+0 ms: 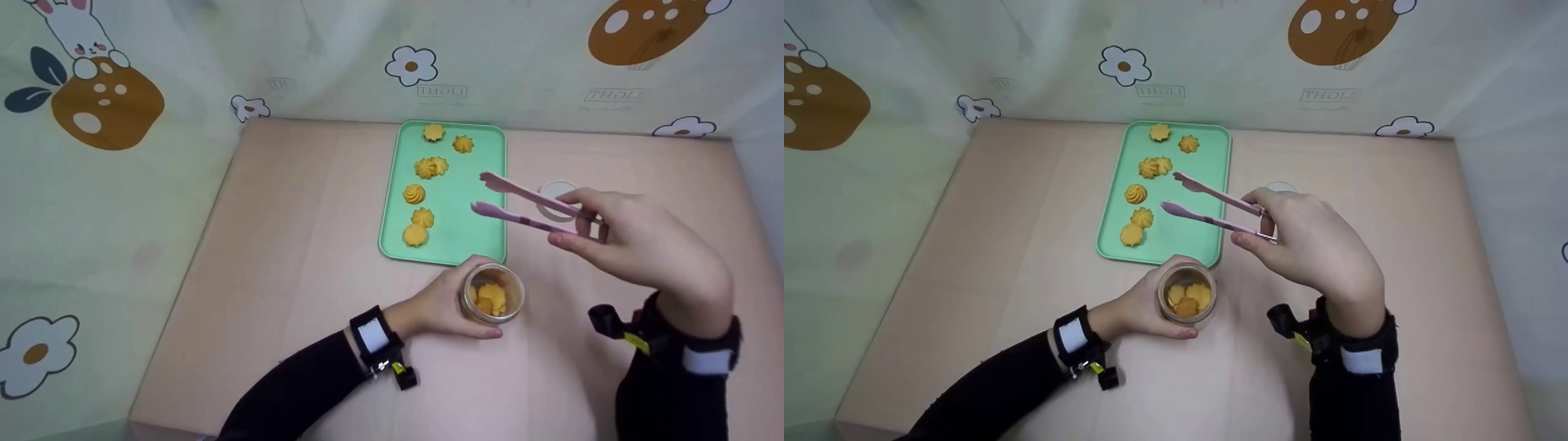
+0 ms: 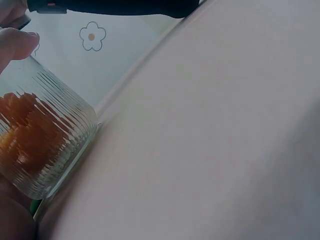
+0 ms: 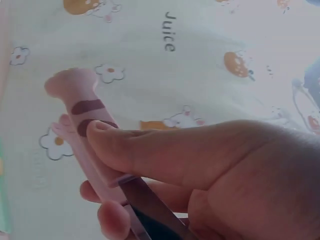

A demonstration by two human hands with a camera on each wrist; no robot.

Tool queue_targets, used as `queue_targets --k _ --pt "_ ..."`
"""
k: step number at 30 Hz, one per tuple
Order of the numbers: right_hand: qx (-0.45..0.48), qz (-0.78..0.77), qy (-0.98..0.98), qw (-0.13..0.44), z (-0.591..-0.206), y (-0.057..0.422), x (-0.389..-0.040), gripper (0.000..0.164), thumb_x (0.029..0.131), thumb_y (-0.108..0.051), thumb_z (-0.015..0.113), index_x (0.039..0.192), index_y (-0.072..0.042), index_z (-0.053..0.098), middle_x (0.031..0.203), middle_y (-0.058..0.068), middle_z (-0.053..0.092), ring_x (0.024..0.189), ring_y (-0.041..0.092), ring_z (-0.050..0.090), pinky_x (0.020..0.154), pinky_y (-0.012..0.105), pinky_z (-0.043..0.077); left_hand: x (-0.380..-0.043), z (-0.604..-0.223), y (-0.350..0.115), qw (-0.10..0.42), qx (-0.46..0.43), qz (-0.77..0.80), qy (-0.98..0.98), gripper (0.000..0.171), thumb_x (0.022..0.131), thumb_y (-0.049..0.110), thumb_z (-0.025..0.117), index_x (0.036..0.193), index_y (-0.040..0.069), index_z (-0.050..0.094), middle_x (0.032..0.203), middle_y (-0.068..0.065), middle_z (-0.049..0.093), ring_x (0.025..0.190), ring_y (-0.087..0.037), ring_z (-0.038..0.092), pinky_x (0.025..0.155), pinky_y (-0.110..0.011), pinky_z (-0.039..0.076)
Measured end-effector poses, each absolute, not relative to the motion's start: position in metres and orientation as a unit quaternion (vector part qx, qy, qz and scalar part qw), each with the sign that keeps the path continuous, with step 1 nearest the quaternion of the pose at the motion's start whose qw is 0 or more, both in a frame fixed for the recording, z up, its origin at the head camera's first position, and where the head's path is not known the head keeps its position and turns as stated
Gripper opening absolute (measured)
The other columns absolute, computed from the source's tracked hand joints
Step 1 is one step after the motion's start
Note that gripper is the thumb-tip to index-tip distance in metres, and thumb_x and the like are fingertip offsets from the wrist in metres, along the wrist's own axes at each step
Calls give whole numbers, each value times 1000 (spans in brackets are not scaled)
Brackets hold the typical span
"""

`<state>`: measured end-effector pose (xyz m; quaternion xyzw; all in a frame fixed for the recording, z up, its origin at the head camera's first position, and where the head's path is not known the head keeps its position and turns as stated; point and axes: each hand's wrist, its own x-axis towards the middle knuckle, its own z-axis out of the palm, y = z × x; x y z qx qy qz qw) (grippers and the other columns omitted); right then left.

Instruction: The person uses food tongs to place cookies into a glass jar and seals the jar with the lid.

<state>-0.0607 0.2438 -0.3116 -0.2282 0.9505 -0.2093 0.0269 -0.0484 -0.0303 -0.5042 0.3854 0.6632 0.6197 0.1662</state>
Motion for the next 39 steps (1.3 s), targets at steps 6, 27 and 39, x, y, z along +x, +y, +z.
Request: queue_targets --k 6,27,39 --pt "-186 -230 953 70 -335 230 -93 48 101 -39 81 135 -7 70 90 1 68 67 18 52 55 32 41 -49 -505 -30 165 388 620 662 96 75 15 103 152 12 45 144 -4 64 133 -14 59 120 -34 47" --pt "-47 -279 957 66 -413 203 -194 56 106 -42 69 144 -1 61 100 17 68 89 33 62 71 44 50 -49 -505 -29 154 401 607 668 93 78 17 101 152 14 45 145 0 65 136 -10 58 120 -33 47" --pt "-57 -273 958 75 -422 192 -210 55 107 -40 68 139 3 62 98 16 65 85 32 59 67 41 47 -42 -471 -36 161 399 616 660 87 79 6 98 148 3 46 142 -14 66 135 -22 61 121 -38 47"
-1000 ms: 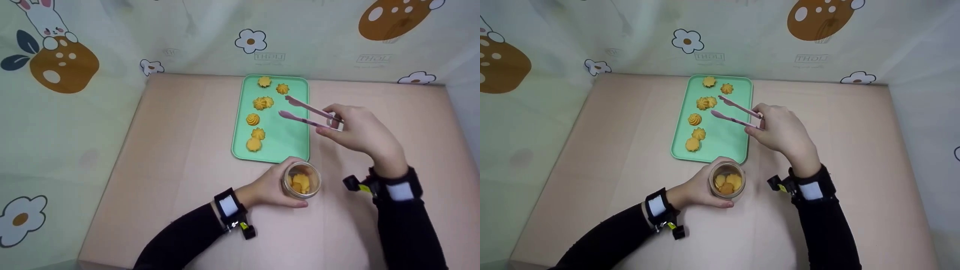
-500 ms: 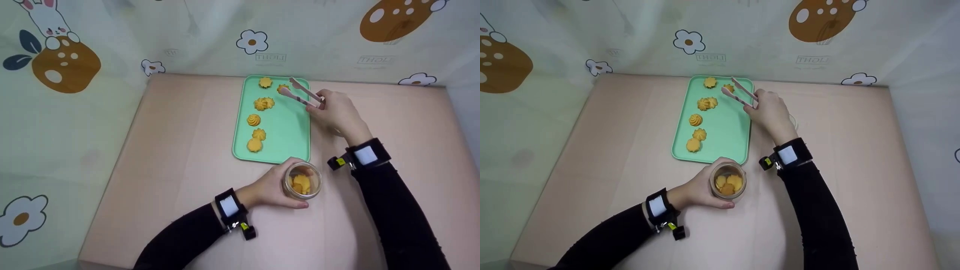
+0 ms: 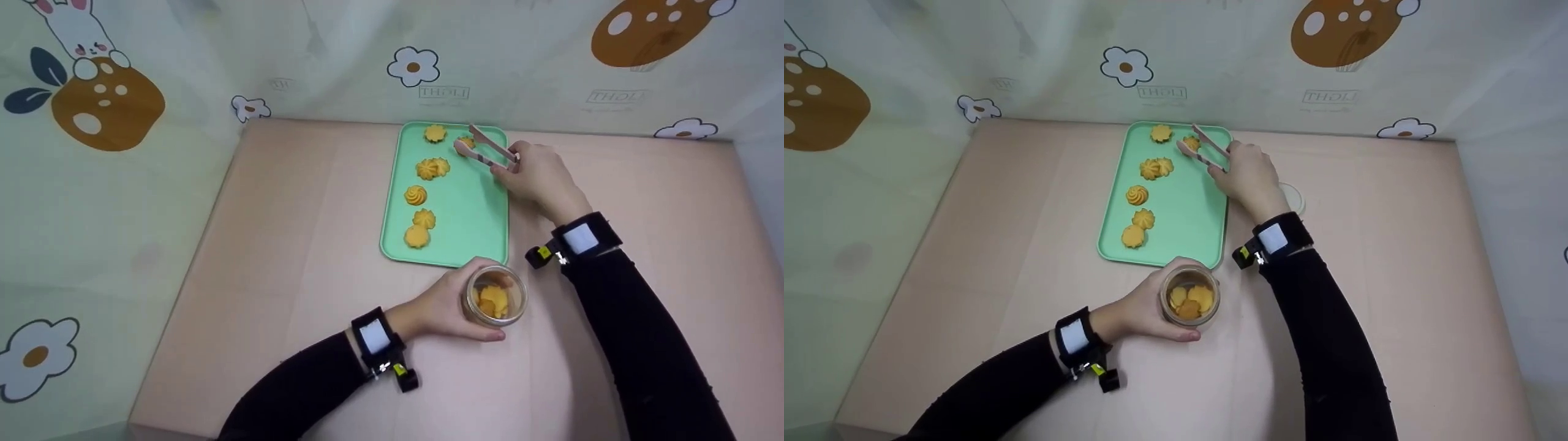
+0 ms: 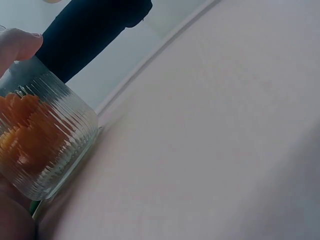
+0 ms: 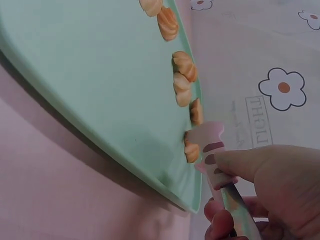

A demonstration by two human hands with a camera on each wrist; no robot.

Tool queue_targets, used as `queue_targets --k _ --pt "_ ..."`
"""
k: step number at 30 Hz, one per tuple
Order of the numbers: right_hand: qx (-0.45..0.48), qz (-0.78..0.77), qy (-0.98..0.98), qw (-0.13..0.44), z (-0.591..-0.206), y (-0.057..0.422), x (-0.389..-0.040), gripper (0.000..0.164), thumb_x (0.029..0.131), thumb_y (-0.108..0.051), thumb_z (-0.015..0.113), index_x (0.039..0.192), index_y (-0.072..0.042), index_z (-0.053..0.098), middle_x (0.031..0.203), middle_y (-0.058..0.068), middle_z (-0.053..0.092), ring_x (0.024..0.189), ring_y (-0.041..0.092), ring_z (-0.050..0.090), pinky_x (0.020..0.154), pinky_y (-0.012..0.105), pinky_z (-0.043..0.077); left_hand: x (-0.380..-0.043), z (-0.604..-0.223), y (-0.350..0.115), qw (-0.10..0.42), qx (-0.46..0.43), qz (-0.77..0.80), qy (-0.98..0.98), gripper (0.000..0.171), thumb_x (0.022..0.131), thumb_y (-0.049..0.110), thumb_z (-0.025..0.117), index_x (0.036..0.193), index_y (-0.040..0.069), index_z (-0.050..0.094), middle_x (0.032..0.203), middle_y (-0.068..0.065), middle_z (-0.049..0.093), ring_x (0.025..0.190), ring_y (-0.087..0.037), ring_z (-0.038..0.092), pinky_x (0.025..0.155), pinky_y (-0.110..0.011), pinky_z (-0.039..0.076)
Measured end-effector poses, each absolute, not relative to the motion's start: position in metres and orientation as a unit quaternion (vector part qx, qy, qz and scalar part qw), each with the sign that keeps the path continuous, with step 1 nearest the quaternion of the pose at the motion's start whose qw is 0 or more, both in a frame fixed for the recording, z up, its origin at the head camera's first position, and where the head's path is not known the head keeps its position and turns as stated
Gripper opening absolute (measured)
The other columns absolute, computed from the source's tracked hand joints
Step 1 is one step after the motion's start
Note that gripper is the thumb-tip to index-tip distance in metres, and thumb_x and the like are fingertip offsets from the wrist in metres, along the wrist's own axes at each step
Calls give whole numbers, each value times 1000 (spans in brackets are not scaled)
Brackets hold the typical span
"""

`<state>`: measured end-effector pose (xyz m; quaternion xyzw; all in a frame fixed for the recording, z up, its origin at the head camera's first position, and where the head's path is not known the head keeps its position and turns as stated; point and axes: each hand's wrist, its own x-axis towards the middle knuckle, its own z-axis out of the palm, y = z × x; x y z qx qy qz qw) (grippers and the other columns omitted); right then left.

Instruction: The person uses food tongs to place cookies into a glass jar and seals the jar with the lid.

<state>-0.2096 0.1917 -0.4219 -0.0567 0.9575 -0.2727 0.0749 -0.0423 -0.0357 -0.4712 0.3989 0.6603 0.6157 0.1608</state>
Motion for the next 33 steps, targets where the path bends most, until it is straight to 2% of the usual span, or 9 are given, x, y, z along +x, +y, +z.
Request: queue_targets --k 3,8,12,20,27,33 --pt "-52 -261 961 80 -421 189 -212 56 108 -42 66 140 3 61 99 16 63 85 32 58 66 41 46 -43 -468 -36 158 399 610 666 85 79 6 97 148 3 46 142 -12 66 135 -19 61 120 -36 47" --pt "-53 -241 966 82 -421 186 -213 55 109 -42 64 138 5 61 100 18 61 88 35 58 70 44 47 -46 -488 -32 158 395 614 665 91 77 6 100 149 5 46 144 -11 66 136 -18 60 121 -36 46" --pt "-61 -234 968 70 -422 186 -213 51 109 -41 63 130 5 63 98 18 61 88 37 58 71 47 47 -49 -503 -29 153 396 615 664 93 75 9 101 150 7 46 143 -8 67 135 -16 60 121 -35 46" --pt "-60 -245 965 70 -419 188 -206 37 107 -35 67 119 0 67 93 16 63 83 35 58 66 43 45 -50 -508 -30 148 402 612 665 93 78 17 101 152 14 45 145 -3 65 136 -11 58 121 -33 46" --pt "-48 -254 962 87 -418 195 -190 36 107 -35 70 122 -2 68 95 17 66 79 32 58 62 40 45 -49 -507 -30 147 399 606 672 91 79 17 101 152 13 46 147 0 64 136 -11 58 120 -33 47" --pt "-50 -262 959 99 -420 207 -175 38 106 -35 71 125 -1 68 100 19 69 82 32 59 65 41 46 -50 -507 -30 143 401 597 680 91 79 19 101 152 13 46 147 1 64 137 -10 58 120 -32 46"
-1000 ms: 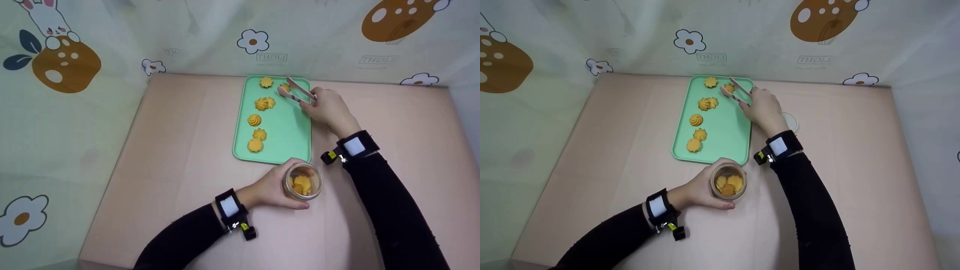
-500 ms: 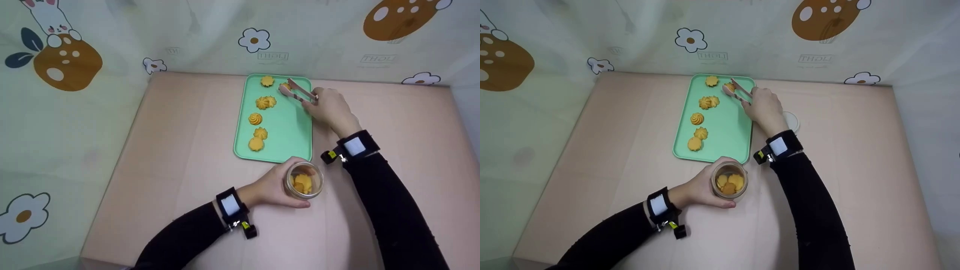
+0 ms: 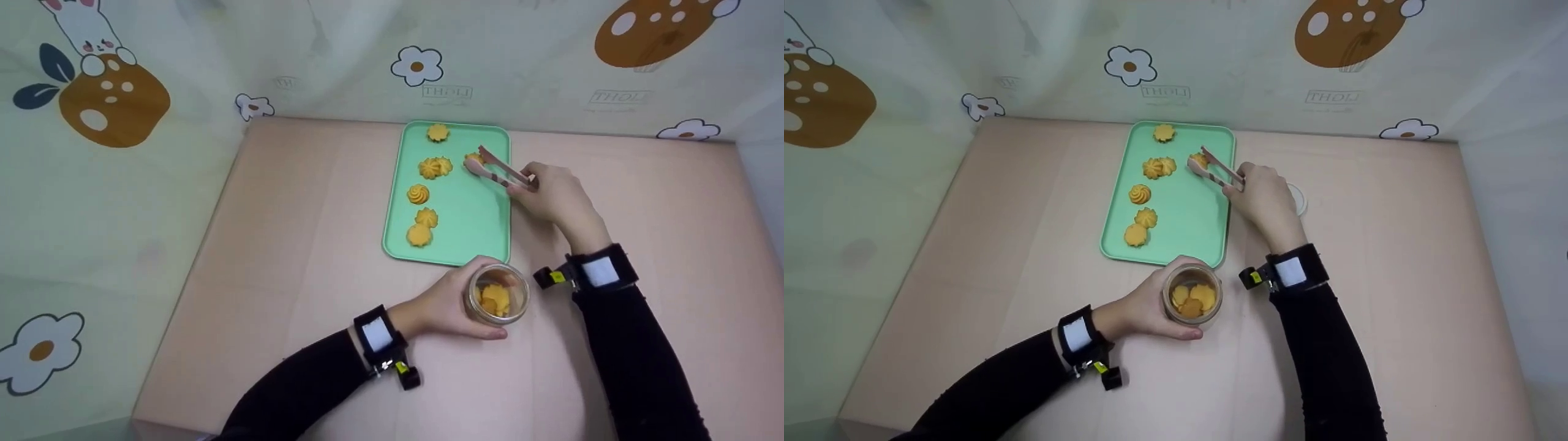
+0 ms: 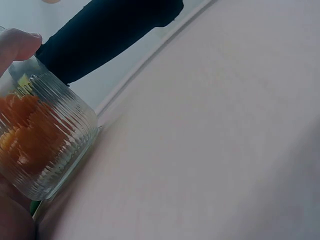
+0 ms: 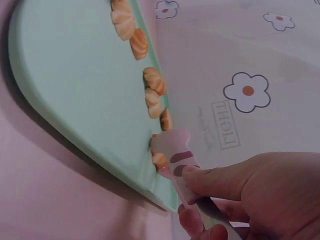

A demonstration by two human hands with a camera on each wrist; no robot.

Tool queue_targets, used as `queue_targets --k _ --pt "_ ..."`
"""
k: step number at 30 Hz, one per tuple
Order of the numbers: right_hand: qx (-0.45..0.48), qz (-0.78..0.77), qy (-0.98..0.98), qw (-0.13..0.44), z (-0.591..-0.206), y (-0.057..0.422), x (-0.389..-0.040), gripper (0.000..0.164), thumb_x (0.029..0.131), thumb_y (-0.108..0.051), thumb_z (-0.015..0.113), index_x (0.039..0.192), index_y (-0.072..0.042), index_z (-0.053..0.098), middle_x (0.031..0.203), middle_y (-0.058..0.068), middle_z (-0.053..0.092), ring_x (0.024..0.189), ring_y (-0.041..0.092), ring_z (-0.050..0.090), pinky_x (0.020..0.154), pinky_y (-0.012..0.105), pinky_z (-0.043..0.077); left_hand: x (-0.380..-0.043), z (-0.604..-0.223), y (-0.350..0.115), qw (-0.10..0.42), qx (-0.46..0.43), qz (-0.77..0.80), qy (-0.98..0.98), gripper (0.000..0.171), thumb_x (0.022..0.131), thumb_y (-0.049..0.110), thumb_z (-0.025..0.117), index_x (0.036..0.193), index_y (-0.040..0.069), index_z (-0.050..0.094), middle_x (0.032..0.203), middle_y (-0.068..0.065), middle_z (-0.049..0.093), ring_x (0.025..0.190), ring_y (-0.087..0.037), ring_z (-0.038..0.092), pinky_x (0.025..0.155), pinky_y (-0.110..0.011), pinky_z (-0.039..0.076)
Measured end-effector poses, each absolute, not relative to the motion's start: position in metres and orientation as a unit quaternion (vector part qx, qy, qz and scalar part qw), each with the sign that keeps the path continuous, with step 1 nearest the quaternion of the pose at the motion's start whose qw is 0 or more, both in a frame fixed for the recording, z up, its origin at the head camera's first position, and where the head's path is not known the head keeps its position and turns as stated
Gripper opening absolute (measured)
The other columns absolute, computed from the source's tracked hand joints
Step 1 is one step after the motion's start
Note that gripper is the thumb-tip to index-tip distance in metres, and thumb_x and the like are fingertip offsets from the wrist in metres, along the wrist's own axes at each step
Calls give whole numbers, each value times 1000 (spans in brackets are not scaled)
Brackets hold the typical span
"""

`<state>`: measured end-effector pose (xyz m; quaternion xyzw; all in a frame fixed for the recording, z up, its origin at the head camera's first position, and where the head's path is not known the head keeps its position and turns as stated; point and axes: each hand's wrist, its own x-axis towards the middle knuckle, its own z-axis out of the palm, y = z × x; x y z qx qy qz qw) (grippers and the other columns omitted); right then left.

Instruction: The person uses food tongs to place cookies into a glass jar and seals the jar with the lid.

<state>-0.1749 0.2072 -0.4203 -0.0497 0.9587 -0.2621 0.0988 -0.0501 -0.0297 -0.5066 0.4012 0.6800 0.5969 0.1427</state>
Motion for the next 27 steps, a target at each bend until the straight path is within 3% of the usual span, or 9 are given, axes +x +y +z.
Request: queue_targets --k 15,21,27 --pt "-89 -245 951 164 -398 223 -141 40 102 -32 76 126 0 69 95 18 69 79 30 58 63 38 45 -49 -505 -29 172 385 620 661 97 74 10 102 152 11 44 147 -6 63 137 -17 59 122 -35 45" --pt "-113 -233 953 157 -394 225 -137 39 103 -29 77 126 2 70 97 18 69 78 30 59 63 38 45 -45 -477 -34 173 389 621 658 89 78 7 99 150 6 46 145 -11 64 136 -23 60 122 -38 46" --pt "-105 -250 951 149 -387 221 -133 32 106 -28 72 124 -1 71 88 13 67 72 26 57 60 37 46 -42 -467 -36 164 395 625 652 88 78 4 98 149 1 47 144 -18 64 136 -29 60 122 -41 46"
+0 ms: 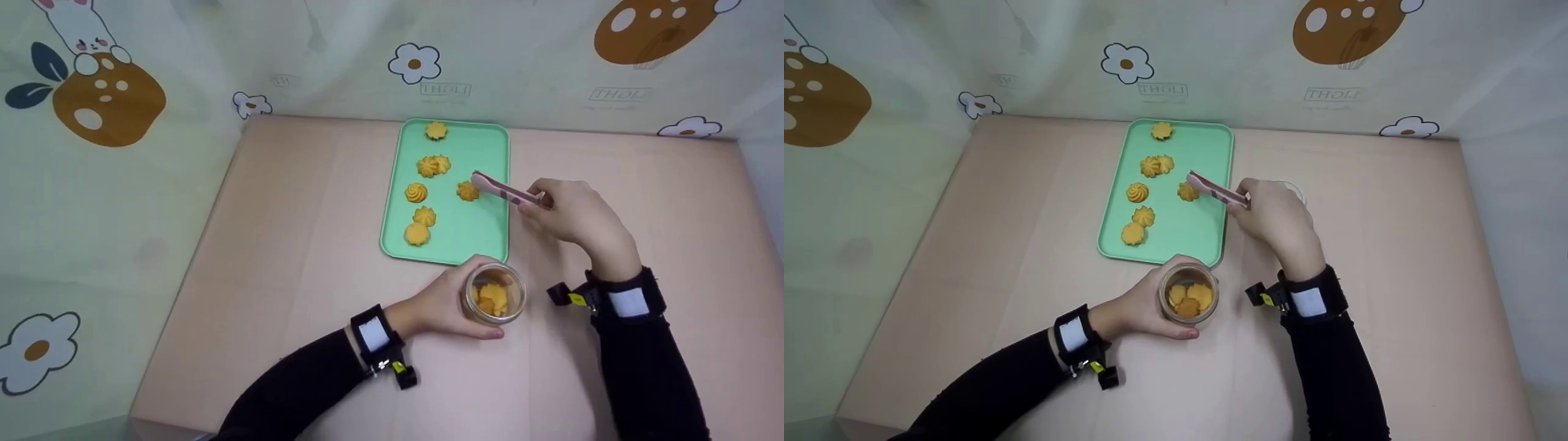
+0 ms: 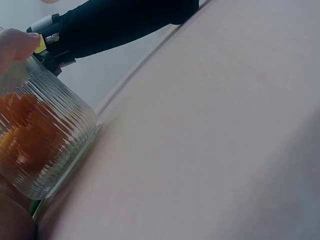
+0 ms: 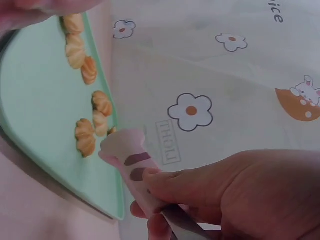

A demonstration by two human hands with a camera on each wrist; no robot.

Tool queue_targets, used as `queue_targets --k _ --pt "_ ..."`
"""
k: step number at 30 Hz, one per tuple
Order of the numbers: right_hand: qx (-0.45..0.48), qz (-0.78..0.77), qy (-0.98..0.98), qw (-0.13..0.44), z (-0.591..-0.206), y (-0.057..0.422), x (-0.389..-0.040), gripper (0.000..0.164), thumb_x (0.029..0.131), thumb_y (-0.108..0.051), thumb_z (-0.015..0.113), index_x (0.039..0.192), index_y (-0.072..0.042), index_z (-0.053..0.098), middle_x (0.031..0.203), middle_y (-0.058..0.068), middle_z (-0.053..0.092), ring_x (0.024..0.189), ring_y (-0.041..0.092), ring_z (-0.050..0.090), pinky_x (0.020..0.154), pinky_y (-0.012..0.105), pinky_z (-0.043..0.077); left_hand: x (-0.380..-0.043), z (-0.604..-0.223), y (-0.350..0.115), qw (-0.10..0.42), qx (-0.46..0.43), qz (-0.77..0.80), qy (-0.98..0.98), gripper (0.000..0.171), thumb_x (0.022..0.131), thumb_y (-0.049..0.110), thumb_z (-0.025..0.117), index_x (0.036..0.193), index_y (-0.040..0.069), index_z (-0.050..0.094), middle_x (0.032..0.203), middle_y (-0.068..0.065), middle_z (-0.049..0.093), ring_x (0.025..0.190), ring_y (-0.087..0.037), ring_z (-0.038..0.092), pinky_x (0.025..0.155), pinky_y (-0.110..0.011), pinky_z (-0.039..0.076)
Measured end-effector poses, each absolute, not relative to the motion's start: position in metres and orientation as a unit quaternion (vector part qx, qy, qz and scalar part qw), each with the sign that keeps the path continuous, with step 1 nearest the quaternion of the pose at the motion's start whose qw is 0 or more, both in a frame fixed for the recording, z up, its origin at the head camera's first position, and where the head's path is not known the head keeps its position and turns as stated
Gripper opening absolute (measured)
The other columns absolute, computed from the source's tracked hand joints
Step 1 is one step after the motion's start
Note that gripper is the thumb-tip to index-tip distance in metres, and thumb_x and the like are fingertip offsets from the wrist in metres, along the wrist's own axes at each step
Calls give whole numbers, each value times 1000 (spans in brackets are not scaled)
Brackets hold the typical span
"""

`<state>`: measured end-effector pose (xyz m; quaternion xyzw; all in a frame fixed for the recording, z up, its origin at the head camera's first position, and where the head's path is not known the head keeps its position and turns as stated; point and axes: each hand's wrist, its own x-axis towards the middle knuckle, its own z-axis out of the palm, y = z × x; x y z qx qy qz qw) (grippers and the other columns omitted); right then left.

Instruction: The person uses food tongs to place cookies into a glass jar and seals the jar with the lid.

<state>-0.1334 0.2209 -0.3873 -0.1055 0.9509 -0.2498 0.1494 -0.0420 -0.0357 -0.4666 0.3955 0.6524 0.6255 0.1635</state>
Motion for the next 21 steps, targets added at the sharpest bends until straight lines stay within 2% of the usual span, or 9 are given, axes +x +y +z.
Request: queue_targets --k 7,12,21 --pt "-96 -246 953 148 -385 216 -131 39 105 -31 73 128 0 69 90 14 67 72 26 57 59 36 46 -43 -471 -36 170 393 619 658 88 79 6 98 149 2 46 146 -15 63 137 -21 59 122 -40 46" --pt "-96 -243 956 131 -388 212 -131 47 103 -34 75 130 4 68 93 17 69 77 29 61 60 37 48 -47 -492 -33 157 394 615 665 93 76 8 100 151 4 45 146 -14 63 136 -22 59 122 -39 46" --pt "-95 -235 959 129 -393 203 -129 51 104 -35 73 133 6 66 90 16 69 78 30 61 60 38 48 -51 -506 -29 163 393 615 664 94 78 15 101 152 14 44 147 -3 63 136 -12 58 121 -34 46"
